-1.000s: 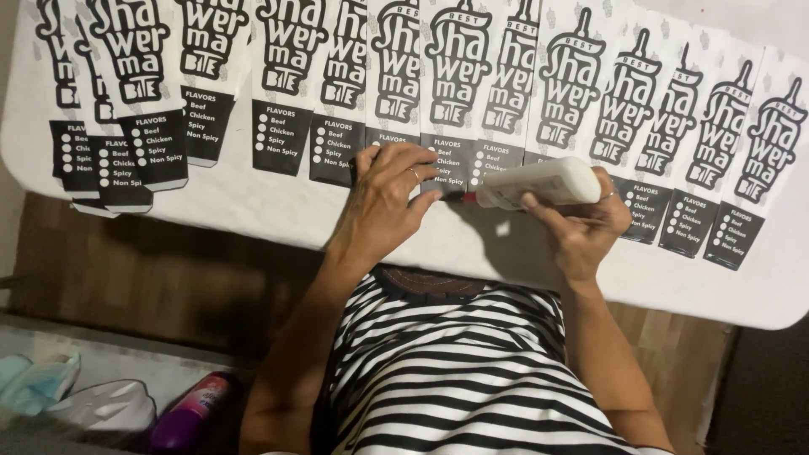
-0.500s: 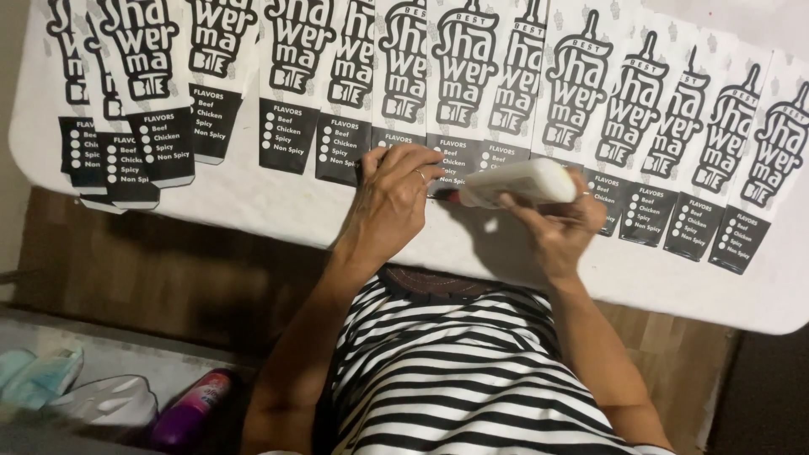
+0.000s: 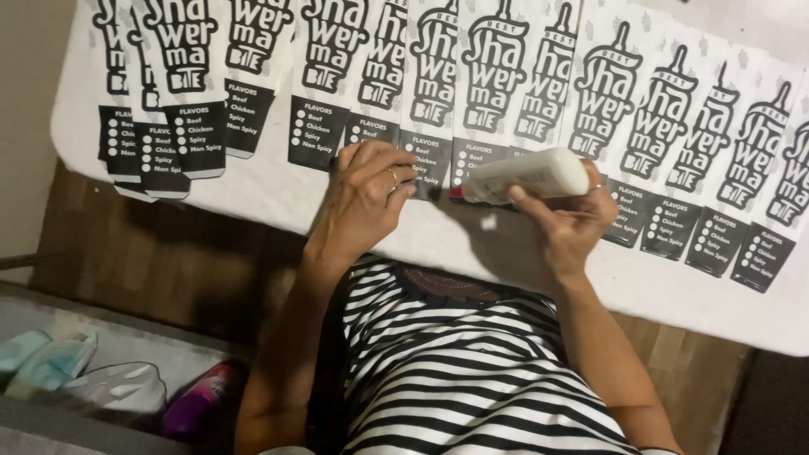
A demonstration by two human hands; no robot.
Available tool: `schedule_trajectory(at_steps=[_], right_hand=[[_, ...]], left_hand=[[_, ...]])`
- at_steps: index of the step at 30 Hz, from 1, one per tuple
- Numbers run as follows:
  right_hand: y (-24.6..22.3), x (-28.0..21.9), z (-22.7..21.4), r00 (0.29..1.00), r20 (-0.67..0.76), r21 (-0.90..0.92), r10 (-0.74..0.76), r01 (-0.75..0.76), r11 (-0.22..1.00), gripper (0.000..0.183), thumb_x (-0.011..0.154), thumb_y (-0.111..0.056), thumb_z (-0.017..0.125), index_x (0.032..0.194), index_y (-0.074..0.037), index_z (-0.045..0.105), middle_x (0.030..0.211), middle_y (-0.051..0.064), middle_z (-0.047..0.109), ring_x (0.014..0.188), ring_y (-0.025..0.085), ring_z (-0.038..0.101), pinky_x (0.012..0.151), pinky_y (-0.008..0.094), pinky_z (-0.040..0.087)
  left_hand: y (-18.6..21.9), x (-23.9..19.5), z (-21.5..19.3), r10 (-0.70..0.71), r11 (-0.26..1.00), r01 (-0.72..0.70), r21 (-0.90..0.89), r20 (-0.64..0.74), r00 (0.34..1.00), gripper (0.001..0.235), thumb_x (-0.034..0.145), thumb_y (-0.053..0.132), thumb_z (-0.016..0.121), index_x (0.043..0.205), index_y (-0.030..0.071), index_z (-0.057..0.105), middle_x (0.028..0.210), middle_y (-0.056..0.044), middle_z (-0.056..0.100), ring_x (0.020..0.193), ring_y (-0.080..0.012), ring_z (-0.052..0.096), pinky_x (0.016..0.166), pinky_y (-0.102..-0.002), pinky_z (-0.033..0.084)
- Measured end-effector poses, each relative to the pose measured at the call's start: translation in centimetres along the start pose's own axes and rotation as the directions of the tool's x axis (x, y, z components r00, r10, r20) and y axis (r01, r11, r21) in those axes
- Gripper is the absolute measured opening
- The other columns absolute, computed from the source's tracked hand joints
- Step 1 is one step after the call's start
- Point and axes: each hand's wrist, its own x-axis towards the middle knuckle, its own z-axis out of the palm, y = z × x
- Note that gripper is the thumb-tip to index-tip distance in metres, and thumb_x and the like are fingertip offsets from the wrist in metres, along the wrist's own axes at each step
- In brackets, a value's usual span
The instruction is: Laying out paper food wrappers on a table and applying glue to the edges to prepare them for assembly.
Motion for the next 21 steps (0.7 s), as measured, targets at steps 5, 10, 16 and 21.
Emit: schedule_trajectory(at_steps=[5,10,16,21], right_hand=[[-0.7,-0.3,2.6,0.992,0.122,0.135,0.029,-0.045,0.99,0.044,0.069,0.015,0.09,0.104,0.012,0.064,0.093,0.025,0.073,0.094,0.028,0.072,0.085,0.04,0.059],[-0.9,0.1,4.5,0.984,0.179,0.16,0.004,-0.033,0.987,0.041,0.072,0.015,0.089,0.104,0.01,0.064,0.093,0.024,0.074,0.094,0.027,0.073,0.084,0.039,0.06],[-1.1,0.5,6.1,0.976,0.218,0.204,0.013,-0.059,0.977,0.042,0.071,0.016,0.089,0.103,0.01,0.063,0.093,0.023,0.074,0.094,0.023,0.071,0.082,0.038,0.059],[-1.1,0.3,2.9,0.979,0.191,0.122,0.064,-0.088,0.989,0.042,0.076,0.014,0.088,0.109,0.009,0.061,0.098,0.022,0.072,0.095,0.026,0.071,0.082,0.038,0.059]], left_hand=[[0.7,-0.2,-1.2,-0.059,0.99,0.068,-0.122,0.073,0.996,0.037,0.074,0.008,0.088,0.109,0.006,0.075,0.118,-0.006,0.071,0.119,-0.0267,0.06,0.104,-0.044,0.036],[0.7,0.0,-2.0,-0.091,0.979,0.115,-0.171,0.138,0.986,0.04,0.073,0.008,0.087,0.111,0.004,0.074,0.122,-0.007,0.07,0.123,-0.0278,0.058,0.106,-0.046,0.033],[0.1,-0.2,-1.6,-0.09,0.979,0.117,-0.166,0.162,0.983,0.039,0.07,0.006,0.087,0.106,0.002,0.074,0.122,-0.008,0.069,0.123,-0.0287,0.057,0.105,-0.048,0.033],[0.0,-0.2,-1.2,-0.081,0.976,0.103,-0.192,0.118,0.99,0.032,0.077,0.006,0.083,0.108,0.004,0.074,0.119,-0.006,0.07,0.119,-0.0257,0.059,0.103,-0.044,0.034]])
